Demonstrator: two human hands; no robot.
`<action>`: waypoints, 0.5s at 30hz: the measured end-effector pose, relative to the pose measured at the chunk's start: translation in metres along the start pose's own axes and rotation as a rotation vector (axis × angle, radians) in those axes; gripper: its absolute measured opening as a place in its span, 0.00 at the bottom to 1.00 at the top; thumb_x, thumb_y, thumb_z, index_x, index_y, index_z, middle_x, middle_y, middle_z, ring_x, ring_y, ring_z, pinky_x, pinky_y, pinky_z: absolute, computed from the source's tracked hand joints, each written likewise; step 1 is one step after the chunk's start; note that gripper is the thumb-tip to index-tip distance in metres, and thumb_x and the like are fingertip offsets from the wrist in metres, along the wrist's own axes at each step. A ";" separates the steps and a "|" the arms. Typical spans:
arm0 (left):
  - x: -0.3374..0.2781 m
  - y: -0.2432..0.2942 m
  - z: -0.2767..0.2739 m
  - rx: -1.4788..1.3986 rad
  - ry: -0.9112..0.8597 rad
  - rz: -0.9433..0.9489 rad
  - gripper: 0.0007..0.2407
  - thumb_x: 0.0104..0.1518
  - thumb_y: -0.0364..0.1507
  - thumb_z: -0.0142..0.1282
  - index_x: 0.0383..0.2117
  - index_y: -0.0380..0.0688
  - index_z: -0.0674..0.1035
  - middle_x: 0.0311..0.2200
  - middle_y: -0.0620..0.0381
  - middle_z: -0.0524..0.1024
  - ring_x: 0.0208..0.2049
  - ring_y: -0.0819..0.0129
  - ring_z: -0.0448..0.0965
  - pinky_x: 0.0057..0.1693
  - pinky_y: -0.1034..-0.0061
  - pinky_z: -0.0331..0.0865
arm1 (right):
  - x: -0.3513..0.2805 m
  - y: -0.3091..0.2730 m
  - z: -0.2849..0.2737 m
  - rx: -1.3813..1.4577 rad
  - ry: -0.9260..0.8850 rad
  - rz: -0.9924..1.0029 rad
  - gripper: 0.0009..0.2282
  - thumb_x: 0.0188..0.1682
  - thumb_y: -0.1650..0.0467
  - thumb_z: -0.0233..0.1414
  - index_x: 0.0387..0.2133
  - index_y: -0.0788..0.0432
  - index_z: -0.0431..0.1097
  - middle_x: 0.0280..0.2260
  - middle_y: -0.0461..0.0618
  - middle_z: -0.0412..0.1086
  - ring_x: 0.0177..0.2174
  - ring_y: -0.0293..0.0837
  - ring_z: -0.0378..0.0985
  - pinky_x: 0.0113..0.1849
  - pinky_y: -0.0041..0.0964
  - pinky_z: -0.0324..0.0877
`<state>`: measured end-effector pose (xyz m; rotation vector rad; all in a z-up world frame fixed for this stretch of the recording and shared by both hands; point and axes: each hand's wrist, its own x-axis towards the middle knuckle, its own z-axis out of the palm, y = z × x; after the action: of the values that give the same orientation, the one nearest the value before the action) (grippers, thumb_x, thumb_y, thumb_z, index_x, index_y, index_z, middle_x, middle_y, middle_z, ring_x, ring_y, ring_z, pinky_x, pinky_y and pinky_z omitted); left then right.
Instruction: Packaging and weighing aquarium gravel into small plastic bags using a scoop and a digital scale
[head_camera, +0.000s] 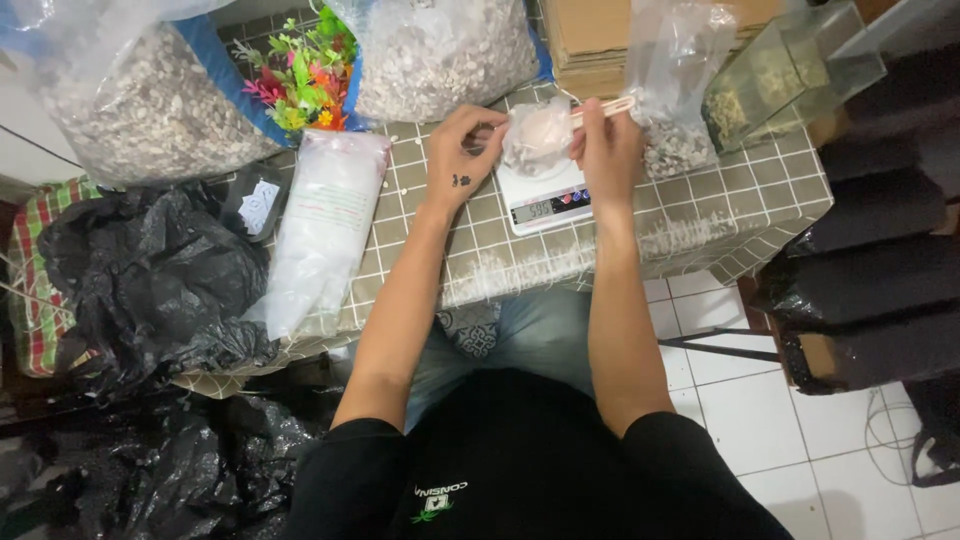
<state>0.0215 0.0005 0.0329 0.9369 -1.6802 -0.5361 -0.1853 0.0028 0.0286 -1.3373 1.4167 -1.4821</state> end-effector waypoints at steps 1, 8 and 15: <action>0.001 0.003 0.000 -0.032 -0.010 0.006 0.03 0.63 0.26 0.59 0.37 0.41 0.83 0.35 0.53 0.79 0.34 0.69 0.81 0.40 0.80 0.78 | 0.000 -0.002 -0.001 0.094 0.023 0.088 0.15 0.56 0.61 0.48 0.25 0.57 0.70 0.15 0.44 0.68 0.16 0.35 0.70 0.20 0.28 0.62; -0.005 0.002 0.005 -0.015 -0.233 0.094 0.18 0.60 0.28 0.51 0.59 0.46 0.72 0.54 0.49 0.72 0.55 0.54 0.75 0.60 0.62 0.70 | -0.002 -0.014 -0.014 0.287 0.132 0.257 0.15 0.57 0.63 0.48 0.21 0.55 0.69 0.15 0.41 0.67 0.14 0.32 0.66 0.18 0.24 0.56; -0.004 -0.008 0.015 0.254 -0.170 0.236 0.10 0.62 0.32 0.60 0.46 0.44 0.76 0.45 0.55 0.74 0.45 0.60 0.73 0.49 0.68 0.56 | 0.007 0.015 -0.027 0.486 0.282 0.277 0.11 0.54 0.64 0.52 0.27 0.57 0.74 0.14 0.43 0.67 0.13 0.33 0.66 0.15 0.25 0.52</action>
<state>0.0106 -0.0028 0.0201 0.8743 -2.0159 -0.2530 -0.2154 0.0006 0.0191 -0.6296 1.2340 -1.7244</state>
